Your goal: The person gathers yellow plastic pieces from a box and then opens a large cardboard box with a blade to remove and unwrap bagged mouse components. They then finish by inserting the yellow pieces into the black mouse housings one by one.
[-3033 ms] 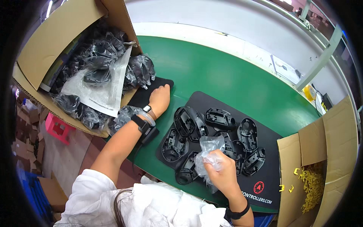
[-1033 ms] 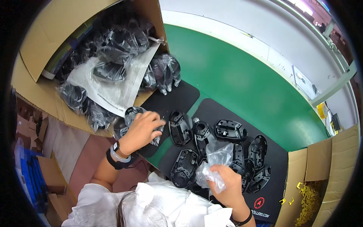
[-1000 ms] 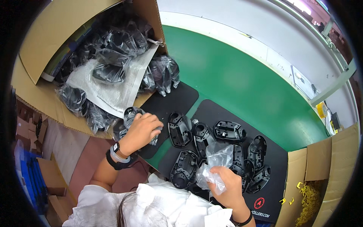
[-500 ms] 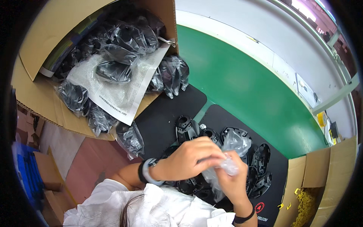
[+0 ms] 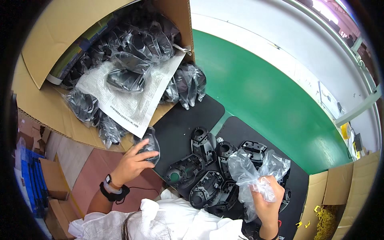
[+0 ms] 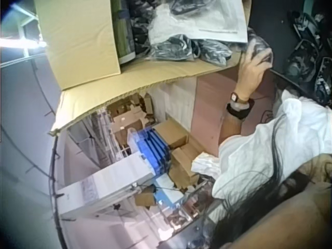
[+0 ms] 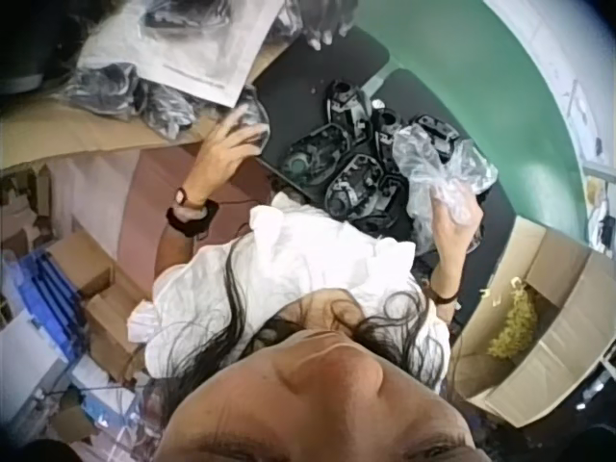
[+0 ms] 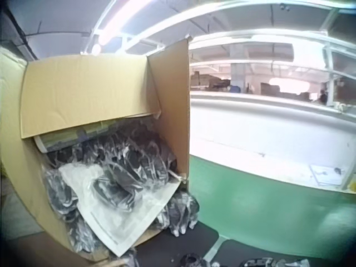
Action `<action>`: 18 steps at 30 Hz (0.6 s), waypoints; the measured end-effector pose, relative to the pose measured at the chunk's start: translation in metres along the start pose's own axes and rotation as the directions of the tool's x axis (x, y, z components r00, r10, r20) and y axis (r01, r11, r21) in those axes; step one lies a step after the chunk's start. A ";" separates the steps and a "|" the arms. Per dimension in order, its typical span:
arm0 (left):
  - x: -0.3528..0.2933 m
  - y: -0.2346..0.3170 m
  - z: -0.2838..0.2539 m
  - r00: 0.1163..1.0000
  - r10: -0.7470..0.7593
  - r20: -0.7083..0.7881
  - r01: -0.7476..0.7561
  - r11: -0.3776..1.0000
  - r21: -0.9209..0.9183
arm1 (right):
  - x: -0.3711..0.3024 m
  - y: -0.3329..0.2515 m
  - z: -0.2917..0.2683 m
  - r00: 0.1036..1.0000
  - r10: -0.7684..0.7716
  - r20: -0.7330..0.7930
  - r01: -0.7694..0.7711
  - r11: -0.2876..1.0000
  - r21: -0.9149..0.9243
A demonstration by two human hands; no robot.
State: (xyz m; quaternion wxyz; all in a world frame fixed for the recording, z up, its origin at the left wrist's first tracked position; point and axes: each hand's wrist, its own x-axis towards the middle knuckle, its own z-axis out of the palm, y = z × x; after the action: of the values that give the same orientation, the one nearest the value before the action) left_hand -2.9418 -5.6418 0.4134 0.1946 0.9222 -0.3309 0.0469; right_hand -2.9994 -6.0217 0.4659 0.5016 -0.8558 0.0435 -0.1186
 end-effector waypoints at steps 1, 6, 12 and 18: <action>0.003 0.000 0.002 0.997 0.051 -0.060 -0.050 0.999 0.012 | -0.001 0.000 0.000 1.000 -0.002 -0.007 0.002 1.000 0.001; 0.060 0.030 0.029 0.957 0.112 -0.269 -0.151 0.980 -0.131 | -0.010 -0.004 -0.001 1.000 -0.004 -0.017 0.003 0.999 -0.054; 0.124 0.090 0.016 0.880 0.074 -0.469 -0.312 0.834 -0.455 | -0.027 0.006 -0.025 0.988 -0.032 -0.149 0.029 0.999 -0.016; 0.158 0.122 0.015 0.891 0.254 -0.377 -0.449 0.617 -0.646 | -0.003 -0.016 -0.008 0.950 -0.232 0.209 0.243 0.970 -0.026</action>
State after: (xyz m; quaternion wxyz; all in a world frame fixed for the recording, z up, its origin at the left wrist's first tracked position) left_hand -2.8967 -5.8269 0.4737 0.5655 0.6740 -0.4707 0.0664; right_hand -3.0053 -6.0199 0.4832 0.4634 -0.8750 -0.1084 -0.0884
